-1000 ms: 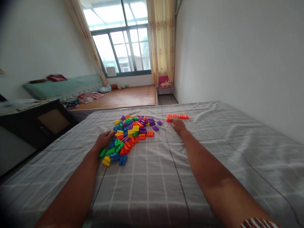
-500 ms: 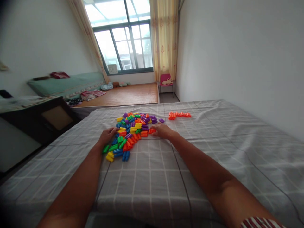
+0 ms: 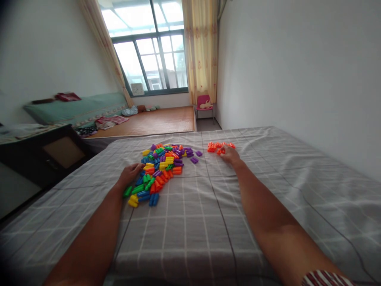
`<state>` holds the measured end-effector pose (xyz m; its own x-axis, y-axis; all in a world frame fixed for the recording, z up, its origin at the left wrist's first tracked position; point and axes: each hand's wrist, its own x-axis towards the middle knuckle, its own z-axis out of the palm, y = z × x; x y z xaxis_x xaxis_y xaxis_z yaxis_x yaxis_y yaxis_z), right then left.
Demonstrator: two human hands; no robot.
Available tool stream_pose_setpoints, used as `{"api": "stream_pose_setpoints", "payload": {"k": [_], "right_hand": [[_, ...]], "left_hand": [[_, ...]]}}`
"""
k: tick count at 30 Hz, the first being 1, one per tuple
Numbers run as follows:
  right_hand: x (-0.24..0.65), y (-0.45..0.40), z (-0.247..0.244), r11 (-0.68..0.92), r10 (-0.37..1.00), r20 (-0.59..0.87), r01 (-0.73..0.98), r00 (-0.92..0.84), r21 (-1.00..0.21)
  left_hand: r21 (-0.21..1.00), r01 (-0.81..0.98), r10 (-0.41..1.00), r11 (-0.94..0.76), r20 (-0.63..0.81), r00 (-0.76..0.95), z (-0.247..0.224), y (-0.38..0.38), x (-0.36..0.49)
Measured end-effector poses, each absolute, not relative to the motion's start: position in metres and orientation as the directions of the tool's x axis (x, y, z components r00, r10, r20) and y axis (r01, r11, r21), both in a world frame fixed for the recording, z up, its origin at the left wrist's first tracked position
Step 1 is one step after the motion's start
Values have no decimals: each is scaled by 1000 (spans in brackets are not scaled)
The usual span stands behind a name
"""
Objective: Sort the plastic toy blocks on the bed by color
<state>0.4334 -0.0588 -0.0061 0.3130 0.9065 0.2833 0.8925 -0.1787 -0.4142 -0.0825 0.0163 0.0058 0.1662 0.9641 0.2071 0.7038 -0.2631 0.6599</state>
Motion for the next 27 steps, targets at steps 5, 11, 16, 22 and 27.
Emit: {"api": "stream_pose_setpoints", "payload": {"k": [5, 11, 16, 22, 27], "right_hand": [[437, -54, -20, -131, 866, 373, 872, 332, -472], [445, -55, -19, -204, 829, 383, 858, 407, -472], [442, -58, -24, -228, 845, 347, 862, 406, -453], [438, -55, -27, -203, 836, 390, 877, 386, -435], [424, -51, -6, -61, 835, 469, 895, 288, -442]], "left_hand": [[669, 692, 962, -271, 204, 179, 6, 17, -83], [658, 701, 961, -274, 214, 174, 9, 15, -82], [664, 694, 960, -279, 218, 178, 6, 17, -84], [684, 678, 963, -269, 203, 177, 5, 17, -84], [691, 673, 965, -264, 190, 183, 8, 14, -81]]}}
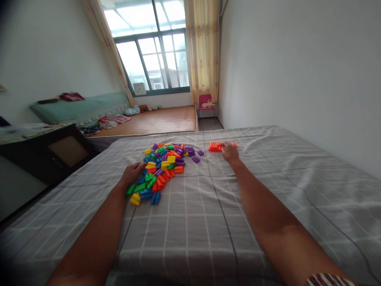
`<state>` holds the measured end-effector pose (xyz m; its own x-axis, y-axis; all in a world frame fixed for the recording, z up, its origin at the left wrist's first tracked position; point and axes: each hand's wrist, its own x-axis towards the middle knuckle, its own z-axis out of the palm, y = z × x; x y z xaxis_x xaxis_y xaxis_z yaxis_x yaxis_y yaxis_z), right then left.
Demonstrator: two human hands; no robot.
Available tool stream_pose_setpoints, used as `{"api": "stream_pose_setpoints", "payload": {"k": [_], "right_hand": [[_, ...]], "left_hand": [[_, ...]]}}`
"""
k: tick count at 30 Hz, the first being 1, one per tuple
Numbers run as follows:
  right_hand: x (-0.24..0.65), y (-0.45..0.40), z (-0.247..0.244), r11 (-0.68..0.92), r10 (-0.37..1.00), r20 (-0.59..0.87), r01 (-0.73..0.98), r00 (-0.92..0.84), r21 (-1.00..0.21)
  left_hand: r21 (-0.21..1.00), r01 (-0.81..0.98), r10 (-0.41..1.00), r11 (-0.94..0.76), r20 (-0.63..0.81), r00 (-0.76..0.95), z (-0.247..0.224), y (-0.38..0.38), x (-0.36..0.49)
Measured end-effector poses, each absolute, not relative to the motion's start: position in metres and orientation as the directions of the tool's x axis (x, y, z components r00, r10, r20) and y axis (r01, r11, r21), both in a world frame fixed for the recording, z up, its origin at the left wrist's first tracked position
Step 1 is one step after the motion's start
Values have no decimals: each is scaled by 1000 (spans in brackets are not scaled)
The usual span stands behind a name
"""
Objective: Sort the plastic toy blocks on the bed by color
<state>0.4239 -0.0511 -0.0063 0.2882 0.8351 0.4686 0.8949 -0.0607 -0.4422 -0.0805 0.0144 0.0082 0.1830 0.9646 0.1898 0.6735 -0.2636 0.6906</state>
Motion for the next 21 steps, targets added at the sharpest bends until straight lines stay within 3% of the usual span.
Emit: {"api": "stream_pose_setpoints", "payload": {"k": [2, 5, 8, 10, 15, 21], "right_hand": [[402, -52, 7, 92, 881, 448, 870, 156, -484], [350, -61, 23, 366, 911, 366, 779, -189, -509], [297, -74, 28, 604, 797, 342, 666, -498, -438], [272, -82, 26, 694, 720, 339, 617, -605, -372], [262, -86, 20, 691, 723, 308, 647, -618, -322], [276, -84, 20, 633, 769, 247, 645, -590, -429]], "left_hand": [[682, 685, 966, -258, 191, 174, 8, 14, -80], [676, 691, 966, -256, 196, 166, 5, 16, -81], [669, 692, 962, -272, 212, 173, 0, 20, -83], [659, 700, 960, -276, 216, 176, -2, 22, -85], [644, 709, 957, -287, 217, 190, -1, 21, -84], [647, 713, 962, -270, 216, 169, 6, 15, -81]]}}
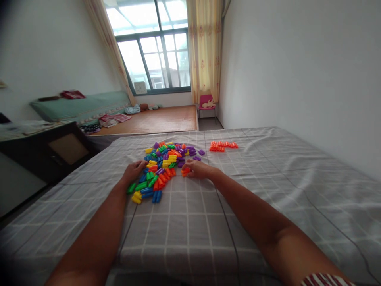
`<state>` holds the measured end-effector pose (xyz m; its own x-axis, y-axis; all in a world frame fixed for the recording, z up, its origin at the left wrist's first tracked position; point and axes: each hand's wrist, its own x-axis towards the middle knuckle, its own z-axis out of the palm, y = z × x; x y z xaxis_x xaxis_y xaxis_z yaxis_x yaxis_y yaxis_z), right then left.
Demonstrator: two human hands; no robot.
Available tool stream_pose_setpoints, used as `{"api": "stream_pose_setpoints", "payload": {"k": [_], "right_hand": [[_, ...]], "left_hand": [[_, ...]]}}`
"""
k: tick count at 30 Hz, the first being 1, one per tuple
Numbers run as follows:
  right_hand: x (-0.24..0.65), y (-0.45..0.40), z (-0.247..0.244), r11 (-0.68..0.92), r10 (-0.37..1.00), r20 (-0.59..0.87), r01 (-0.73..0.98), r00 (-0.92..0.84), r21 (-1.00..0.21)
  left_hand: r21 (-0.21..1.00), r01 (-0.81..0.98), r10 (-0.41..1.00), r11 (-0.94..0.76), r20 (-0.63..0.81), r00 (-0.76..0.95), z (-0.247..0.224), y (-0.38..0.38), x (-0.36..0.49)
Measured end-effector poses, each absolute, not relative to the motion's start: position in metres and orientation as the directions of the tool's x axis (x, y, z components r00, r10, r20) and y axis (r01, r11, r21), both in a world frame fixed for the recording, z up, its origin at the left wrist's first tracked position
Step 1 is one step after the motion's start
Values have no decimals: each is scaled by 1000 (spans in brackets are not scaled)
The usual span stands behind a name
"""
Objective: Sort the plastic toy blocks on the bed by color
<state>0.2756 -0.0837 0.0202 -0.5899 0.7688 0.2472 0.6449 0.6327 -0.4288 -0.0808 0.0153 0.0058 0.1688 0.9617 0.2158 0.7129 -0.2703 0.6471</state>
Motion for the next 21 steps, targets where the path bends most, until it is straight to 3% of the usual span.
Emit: {"api": "stream_pose_setpoints", "payload": {"k": [4, 7, 12, 15, 18, 21], "right_hand": [[289, -80, 21, 502, 841, 151, 644, -519, -578], [316, -72, 24, 375, 917, 180, 619, -355, -690], [388, -51, 31, 207, 928, 317, 437, 196, -876], [432, -36, 35, 100, 825, 247, 299, 508, -949], [462, -24, 32, -90, 770, 149, 337, 621, -937], [475, -15, 25, -272, 760, 167, 541, 628, -796]], "left_hand": [[687, 676, 963, -267, 207, 171, 7, 14, -80], [679, 680, 961, -274, 214, 174, 9, 13, -80], [643, 719, 964, -262, 206, 166, 12, 12, -79], [623, 740, 966, -251, 204, 156, 11, 13, -79], [629, 734, 966, -255, 204, 160, 8, 17, -81], [637, 720, 961, -275, 207, 184, 4, 20, -83]]}}
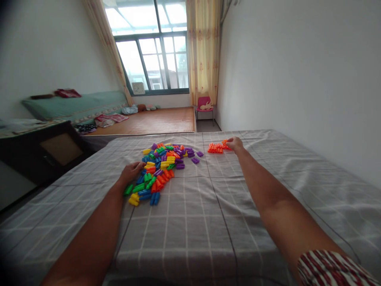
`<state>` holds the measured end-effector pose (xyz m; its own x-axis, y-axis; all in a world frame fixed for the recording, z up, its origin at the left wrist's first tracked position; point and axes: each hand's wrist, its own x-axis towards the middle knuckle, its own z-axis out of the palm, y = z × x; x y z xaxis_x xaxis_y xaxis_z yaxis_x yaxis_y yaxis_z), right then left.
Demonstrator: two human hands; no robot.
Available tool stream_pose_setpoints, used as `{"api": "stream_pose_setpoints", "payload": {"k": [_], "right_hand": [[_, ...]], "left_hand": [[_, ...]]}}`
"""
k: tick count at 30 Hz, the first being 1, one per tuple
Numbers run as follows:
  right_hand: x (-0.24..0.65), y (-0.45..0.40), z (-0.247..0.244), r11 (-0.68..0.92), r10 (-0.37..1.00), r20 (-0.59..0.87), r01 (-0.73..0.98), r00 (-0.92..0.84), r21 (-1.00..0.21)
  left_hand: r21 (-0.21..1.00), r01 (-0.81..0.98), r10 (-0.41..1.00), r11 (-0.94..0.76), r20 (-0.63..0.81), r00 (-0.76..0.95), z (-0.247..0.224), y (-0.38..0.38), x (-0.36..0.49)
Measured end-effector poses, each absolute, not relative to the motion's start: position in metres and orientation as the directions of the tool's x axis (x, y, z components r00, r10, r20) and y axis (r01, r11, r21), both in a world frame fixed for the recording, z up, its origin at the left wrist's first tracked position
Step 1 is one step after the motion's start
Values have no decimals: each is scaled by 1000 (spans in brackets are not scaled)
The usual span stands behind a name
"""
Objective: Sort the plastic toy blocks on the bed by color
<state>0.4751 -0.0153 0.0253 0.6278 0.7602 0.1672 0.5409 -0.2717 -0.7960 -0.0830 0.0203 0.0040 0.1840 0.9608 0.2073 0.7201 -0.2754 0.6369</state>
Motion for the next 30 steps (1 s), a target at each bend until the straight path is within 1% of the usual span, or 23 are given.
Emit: {"api": "stream_pose_setpoints", "payload": {"k": [3, 6, 9, 12, 14, 15, 17, 18, 19, 21, 23, 25, 27, 30], "right_hand": [[475, -8, 21, -383, 747, 239, 696, 620, -607], [471, -2, 19, -451, 747, 247, 743, 617, -494], [470, -1, 14, -476, 766, 220, 763, 604, -438], [473, -6, 12, -487, 774, 201, 767, 601, -419], [472, -9, 15, -489, 765, 220, 767, 606, -415], [468, -11, 18, -474, 760, 253, 778, 598, -413], [451, -13, 27, -382, 777, 345, 830, 527, -408], [437, -15, 32, -299, 807, 377, 865, 455, -404], [420, -16, 36, -193, 849, 387, 894, 359, -404], [375, -19, 42, 49, 926, 360, 906, 116, -420], [325, -21, 42, 255, 932, 347, 867, -102, -429], [277, -23, 38, 409, 888, 375, 829, -266, -382], [239, -24, 31, 486, 851, 388, 810, -354, -327], [208, -26, 21, 482, 859, 341, 825, -381, -295]], "left_hand": [[638, 709, 954, -300, 214, 210, 1, 22, -84], [650, 704, 958, -287, 201, 204, 0, 23, -84], [652, 704, 960, -280, 191, 205, -1, 24, -84], [648, 710, 961, -275, 195, 194, -1, 24, -85], [640, 718, 961, -274, 203, 185, -2, 23, -85], [632, 724, 961, -275, 207, 184, -1, 23, -85], [617, 736, 960, -278, 212, 185, -1, 22, -85], [610, 741, 959, -280, 213, 187, -1, 22, -84], [603, 746, 958, -282, 215, 189, -1, 22, -84], [588, 754, 955, -293, 226, 195, -1, 22, -84], [572, 761, 949, -306, 242, 200, -1, 22, -83], [564, 765, 947, -311, 248, 202, 0, 21, -82], [567, 763, 948, -309, 243, 203, 1, 19, -82], [573, 760, 949, -306, 241, 201, 2, 16, -81]]}}
